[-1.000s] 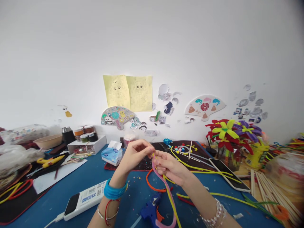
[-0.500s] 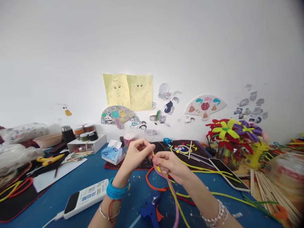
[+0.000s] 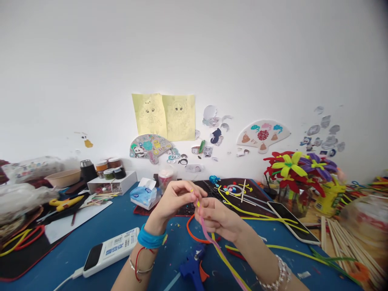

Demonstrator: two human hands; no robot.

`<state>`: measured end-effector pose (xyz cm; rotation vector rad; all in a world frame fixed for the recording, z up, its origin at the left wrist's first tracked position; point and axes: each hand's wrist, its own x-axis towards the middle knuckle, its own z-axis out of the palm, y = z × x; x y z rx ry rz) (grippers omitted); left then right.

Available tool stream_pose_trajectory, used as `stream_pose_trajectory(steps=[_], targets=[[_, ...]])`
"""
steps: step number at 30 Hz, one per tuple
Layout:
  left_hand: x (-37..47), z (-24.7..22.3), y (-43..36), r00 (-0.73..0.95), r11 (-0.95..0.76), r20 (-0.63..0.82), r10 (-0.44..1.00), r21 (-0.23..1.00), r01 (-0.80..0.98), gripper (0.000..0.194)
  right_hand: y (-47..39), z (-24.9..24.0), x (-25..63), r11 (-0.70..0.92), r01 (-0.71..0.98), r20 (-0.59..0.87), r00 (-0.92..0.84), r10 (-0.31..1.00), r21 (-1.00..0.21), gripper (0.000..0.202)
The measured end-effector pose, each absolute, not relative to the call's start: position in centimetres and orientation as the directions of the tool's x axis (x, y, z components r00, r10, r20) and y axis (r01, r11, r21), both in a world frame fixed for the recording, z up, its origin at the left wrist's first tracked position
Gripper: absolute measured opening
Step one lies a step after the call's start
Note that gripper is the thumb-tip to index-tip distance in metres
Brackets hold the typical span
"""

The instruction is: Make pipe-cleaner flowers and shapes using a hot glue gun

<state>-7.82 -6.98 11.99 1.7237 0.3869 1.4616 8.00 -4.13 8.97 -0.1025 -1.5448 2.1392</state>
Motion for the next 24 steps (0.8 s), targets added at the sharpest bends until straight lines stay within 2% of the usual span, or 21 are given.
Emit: stream_pose_trajectory(steps=[5,9,11,12,14,15,16,17,19,21,22,24], targets=[[-7.3,12.8,-8.3,0.084,-0.629,0.623,0.778,0.773,0.082,0.01,-4.4,10.0,8.1,0.08,-0.32,0.288,-0.68,0.674,-0.944,0.029],[-6.0,12.4,-8.7,-0.096,-0.622,0.686,0.721,0.702,0.348,0.011,-4.3,10.1,8.4,0.423,-0.157,0.445,-0.46,0.768,-0.892,0.027],[-5.3,12.1,-8.5,-0.187,-0.598,0.695,0.694,0.701,0.389,0.012,-4.0,9.6,8.5,0.677,0.033,0.638,-0.302,0.708,-0.735,0.02],[-5.1,12.0,-8.3,-0.234,-0.587,0.681,0.694,0.724,0.363,0.012,-3.8,9.3,8.5,0.782,0.138,0.744,-0.244,0.622,-0.608,0.016],[-4.8,11.7,-7.7,-0.296,-0.571,0.609,0.736,0.793,0.212,0.014,-3.5,8.7,8.5,0.891,0.291,0.883,-0.216,0.417,-0.35,0.013],[-4.8,11.6,-7.4,-0.298,-0.554,0.559,0.774,0.825,0.109,0.015,-3.4,8.6,8.5,0.907,0.32,0.907,-0.227,0.355,-0.275,0.013],[-5.0,11.6,-7.0,-0.273,-0.526,0.508,0.817,0.85,0.005,0.016,-3.3,8.5,8.4,0.909,0.326,0.91,-0.233,0.342,-0.258,0.014],[-5.2,11.5,-6.6,-0.23,-0.489,0.461,0.857,0.868,-0.084,0.016,-3.4,8.5,8.3,0.9,0.311,0.895,-0.229,0.382,-0.304,0.014],[-5.8,11.5,-6.1,-0.115,-0.407,0.391,0.913,0.891,-0.203,0.015,-3.6,8.9,8.3,0.82,0.177,0.783,-0.244,0.573,-0.545,0.013],[-6.4,11.4,-5.8,0.025,-0.336,0.356,0.934,0.902,-0.271,0.014,-3.8,9.6,8.4,0.581,-0.056,0.554,-0.387,0.737,-0.812,0.015],[-6.7,11.4,-5.7,0.095,-0.313,0.354,0.93,0.902,-0.297,0.016,-3.8,9.9,8.6,0.416,-0.161,0.437,-0.503,0.746,-0.895,0.017],[-7.1,11.2,-5.8,0.214,-0.297,0.384,0.898,0.889,-0.348,0.019,-3.7,10.4,9.0,0.114,-0.283,0.29,-0.722,0.628,-0.952,0.016]])
